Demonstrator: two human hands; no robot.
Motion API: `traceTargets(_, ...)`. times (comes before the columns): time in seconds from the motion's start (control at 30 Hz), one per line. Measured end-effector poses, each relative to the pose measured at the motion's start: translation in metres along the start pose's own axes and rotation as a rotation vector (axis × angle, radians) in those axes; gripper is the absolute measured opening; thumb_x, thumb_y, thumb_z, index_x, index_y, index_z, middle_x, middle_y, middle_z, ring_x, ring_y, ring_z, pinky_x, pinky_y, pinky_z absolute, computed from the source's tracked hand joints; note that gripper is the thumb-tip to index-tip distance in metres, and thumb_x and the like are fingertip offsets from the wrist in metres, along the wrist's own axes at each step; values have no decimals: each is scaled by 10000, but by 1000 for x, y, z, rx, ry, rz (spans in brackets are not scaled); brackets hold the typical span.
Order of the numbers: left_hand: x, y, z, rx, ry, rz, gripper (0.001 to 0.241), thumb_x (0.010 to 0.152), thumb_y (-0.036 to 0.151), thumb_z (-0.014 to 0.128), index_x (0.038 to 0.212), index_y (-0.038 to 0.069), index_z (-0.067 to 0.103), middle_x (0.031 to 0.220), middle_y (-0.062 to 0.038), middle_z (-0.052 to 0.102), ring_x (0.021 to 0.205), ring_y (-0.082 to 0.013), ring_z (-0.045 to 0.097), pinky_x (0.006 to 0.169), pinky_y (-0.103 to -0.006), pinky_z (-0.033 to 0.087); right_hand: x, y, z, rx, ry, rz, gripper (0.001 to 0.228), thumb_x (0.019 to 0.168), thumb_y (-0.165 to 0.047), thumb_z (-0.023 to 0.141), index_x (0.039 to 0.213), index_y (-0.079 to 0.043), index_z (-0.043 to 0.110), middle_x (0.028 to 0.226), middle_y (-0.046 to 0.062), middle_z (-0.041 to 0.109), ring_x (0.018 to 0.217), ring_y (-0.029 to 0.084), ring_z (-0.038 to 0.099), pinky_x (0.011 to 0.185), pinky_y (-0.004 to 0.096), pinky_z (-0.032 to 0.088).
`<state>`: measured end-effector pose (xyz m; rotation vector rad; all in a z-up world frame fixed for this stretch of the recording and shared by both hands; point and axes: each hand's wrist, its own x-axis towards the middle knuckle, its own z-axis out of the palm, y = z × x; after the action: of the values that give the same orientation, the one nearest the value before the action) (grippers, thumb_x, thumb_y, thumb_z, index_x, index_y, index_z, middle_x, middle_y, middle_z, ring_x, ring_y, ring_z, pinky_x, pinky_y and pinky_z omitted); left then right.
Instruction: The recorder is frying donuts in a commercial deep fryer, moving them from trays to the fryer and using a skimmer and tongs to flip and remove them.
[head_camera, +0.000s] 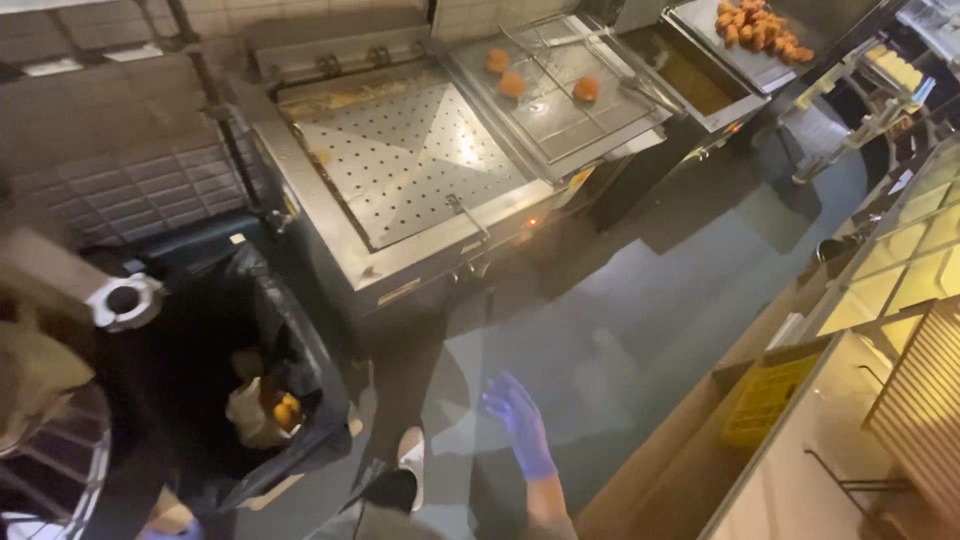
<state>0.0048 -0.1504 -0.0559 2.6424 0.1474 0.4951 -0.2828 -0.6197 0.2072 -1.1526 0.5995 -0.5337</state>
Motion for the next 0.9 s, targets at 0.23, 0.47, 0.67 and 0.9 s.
traceTargets(0.23, -29, 169, 51, -355, -525, -139, 458, 907, 340, 718, 1133, -57, 685, 1061, -265, 726, 1009, -433, 674, 866, -507, 534, 177, 3, -59, -1136, -183, -824, 365, 1081, -260, 585, 1426, -140, 573, 1458, 135, 633, 1346, 280, 610, 1111, 376, 517)
traceTargets(0.47, 87, 457, 26, -942, -191, -63, 375, 991, 178, 701, 1283, 6, 541, 1146, -137, 657, 1046, -194, 632, 940, -326, 506, 407, 118, -127, -18, -200, 423, 445, 995, -294, 518, 1390, -99, 575, 1287, 84, 702, 1073, 238, 698, 890, 387, 547)
traceTargets(0.67, 137, 561, -78, -901, 50, -113, 142, 996, 109, 696, 1096, 26, 636, 962, -66, 687, 879, -121, 640, 816, -288, 510, 508, 219, -184, -640, -501, 443, 204, 908, -135, 611, 1070, -61, 709, 926, 77, 711, 813, 175, 681, 710, 319, 545)
traceTargets(0.9, 101, 557, -91, -924, 197, -185, 192, 1104, 82, 523, 1055, 11, 694, 976, -59, 725, 943, -120, 674, 900, -281, 519, 540, 262, -168, -264, -507, 586, 127, 761, -37, 659, 872, 19, 684, 703, 120, 630, 555, 243, 561, 479, 404, 449)
